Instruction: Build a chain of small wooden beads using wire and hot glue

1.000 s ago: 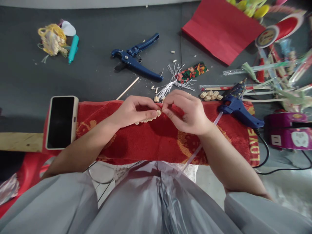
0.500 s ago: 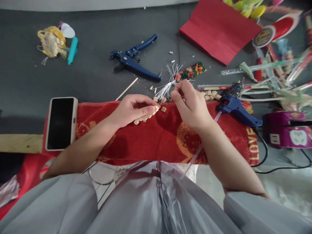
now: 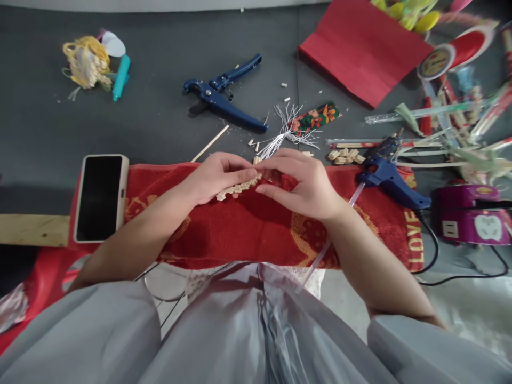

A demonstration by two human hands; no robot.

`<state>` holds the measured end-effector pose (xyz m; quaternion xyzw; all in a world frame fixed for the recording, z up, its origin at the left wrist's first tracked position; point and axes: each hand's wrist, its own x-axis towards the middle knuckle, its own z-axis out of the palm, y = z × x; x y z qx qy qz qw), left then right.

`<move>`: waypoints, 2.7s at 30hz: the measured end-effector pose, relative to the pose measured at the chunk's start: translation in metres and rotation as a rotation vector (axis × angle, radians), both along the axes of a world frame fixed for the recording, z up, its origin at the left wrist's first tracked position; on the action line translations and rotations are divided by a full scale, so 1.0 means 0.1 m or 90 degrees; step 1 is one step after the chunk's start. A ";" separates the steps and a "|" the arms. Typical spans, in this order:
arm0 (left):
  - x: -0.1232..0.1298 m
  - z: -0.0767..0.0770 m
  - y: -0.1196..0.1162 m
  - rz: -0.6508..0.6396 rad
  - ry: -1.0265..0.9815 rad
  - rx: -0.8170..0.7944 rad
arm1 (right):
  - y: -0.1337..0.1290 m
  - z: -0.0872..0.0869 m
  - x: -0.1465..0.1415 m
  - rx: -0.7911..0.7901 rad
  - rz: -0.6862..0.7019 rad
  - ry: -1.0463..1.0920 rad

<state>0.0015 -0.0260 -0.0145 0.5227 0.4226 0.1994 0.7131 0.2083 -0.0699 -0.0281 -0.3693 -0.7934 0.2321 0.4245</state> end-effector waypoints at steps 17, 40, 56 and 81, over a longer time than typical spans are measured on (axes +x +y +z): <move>-0.04 0.09 0.07 0.184 0.040 0.047 | -0.03 0.19 0.14 -0.176 -0.185 -0.189; -0.03 0.03 0.02 0.071 -0.037 0.044 | -0.05 0.11 0.01 -0.287 -0.073 0.185; -0.03 -0.01 -0.03 0.003 -0.204 0.059 | 0.03 0.05 0.00 -0.379 -0.031 0.423; -0.01 0.00 -0.08 0.056 -0.112 0.037 | -0.06 0.06 -0.02 -0.121 -0.129 0.141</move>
